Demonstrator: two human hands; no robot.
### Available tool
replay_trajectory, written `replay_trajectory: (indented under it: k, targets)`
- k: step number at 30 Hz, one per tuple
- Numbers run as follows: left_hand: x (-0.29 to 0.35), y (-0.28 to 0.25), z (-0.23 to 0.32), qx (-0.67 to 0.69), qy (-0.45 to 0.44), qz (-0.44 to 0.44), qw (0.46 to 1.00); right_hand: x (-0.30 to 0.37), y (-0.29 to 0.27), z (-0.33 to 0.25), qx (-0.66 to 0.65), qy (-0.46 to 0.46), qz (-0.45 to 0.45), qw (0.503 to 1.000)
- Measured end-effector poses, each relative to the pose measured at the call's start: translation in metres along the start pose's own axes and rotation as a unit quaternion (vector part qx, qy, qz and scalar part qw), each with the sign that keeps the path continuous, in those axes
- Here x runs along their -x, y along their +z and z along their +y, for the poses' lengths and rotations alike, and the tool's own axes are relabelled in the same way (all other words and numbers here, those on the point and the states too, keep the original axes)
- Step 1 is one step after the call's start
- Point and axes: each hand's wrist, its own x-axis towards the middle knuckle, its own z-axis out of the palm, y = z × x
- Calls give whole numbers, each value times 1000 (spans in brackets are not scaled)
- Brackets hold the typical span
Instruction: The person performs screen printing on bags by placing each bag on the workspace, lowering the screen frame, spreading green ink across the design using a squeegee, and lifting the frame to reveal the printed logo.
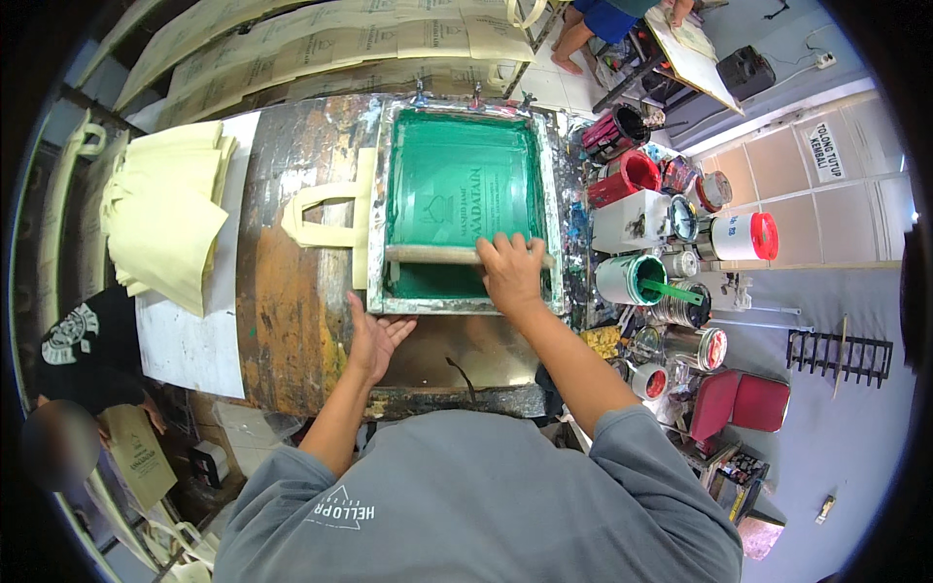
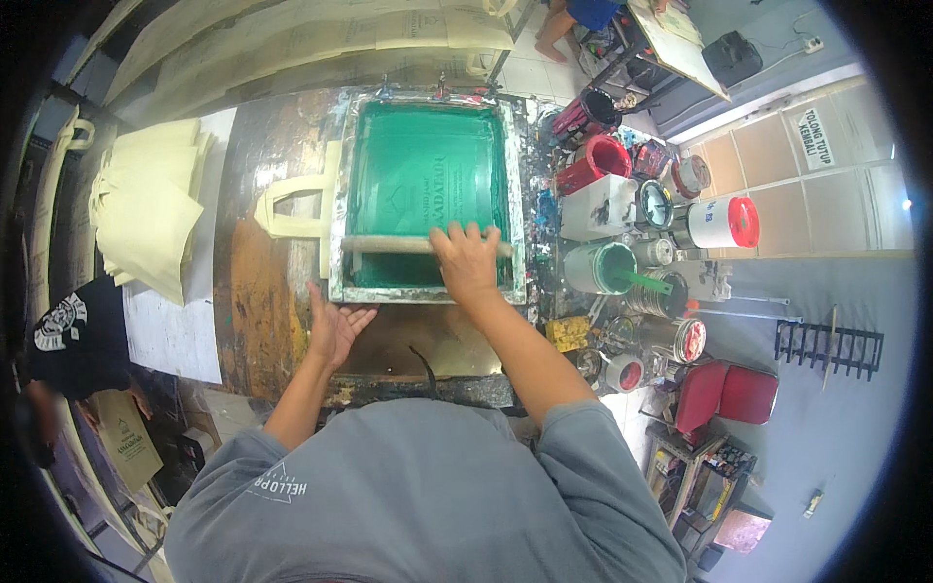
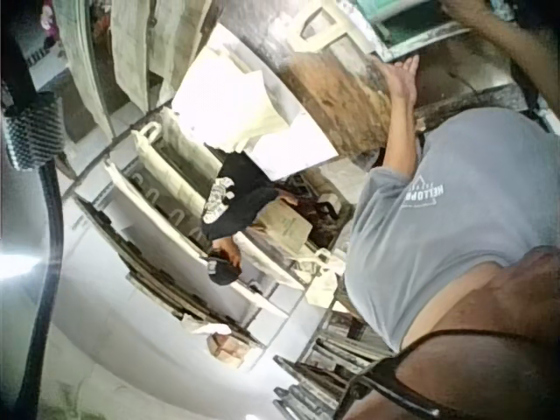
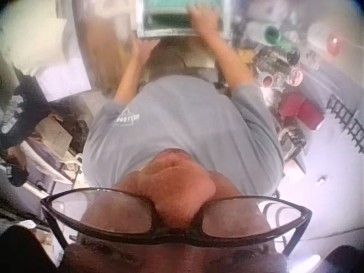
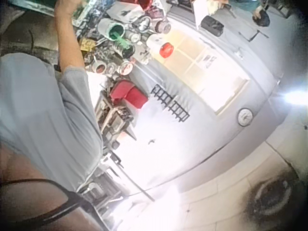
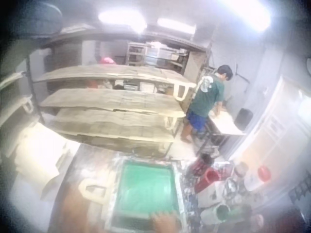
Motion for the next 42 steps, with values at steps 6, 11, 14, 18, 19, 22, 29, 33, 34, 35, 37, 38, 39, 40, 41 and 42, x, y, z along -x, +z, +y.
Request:
replay_trajectory:
  k: [6,11,14,18,19,22,29,33,34,35,37,38,39,40,41,42]
  targets:
    - [-6,-3,3,-5,-46,26,999,-100,65,59,35,25,48,998]
    - [-14,-3,40,-196,-228,30,953,-187,63,104,9,4,-47,999]
    - [-30,55,110,-538,-78,24,839,-215,54,127,3,7,-78,997]
    - [-146,143,162,-621,567,20,540,-220,74,127,25,0,-21,999]
    - [-184,162,171,-647,617,30,448,-222,75,121,16,5,-38,999]
    - [-268,171,168,-752,542,52,372,-223,80,122,1,1,-57,998]
    - [-263,143,134,-779,526,37,338,-176,63,103,-17,10,-91,996]
    - [-217,119,105,-769,529,28,359,-125,55,77,-21,-1,-75,997]
    - [-202,112,94,-771,521,23,365,-111,49,69,-27,-2,-80,996]
    - [-187,105,84,-773,515,20,369,-95,45,62,-22,-6,-84,996]
    - [-156,92,66,-774,511,11,373,-60,37,45,-35,1,-94,995]
    - [-137,85,56,-774,511,7,374,-40,32,34,-38,2,-105,994]
    - [-121,76,44,-772,508,-4,381,-21,25,24,-40,5,-115,993]
    - [-105,68,35,-771,506,-15,387,-5,20,16,-46,6,-107,993]
    - [-86,64,26,-771,502,-11,392,13,13,6,-54,9,-101,993]
    - [-86,66,27,-771,495,-5,402,22,9,1,-61,12,-95,994]
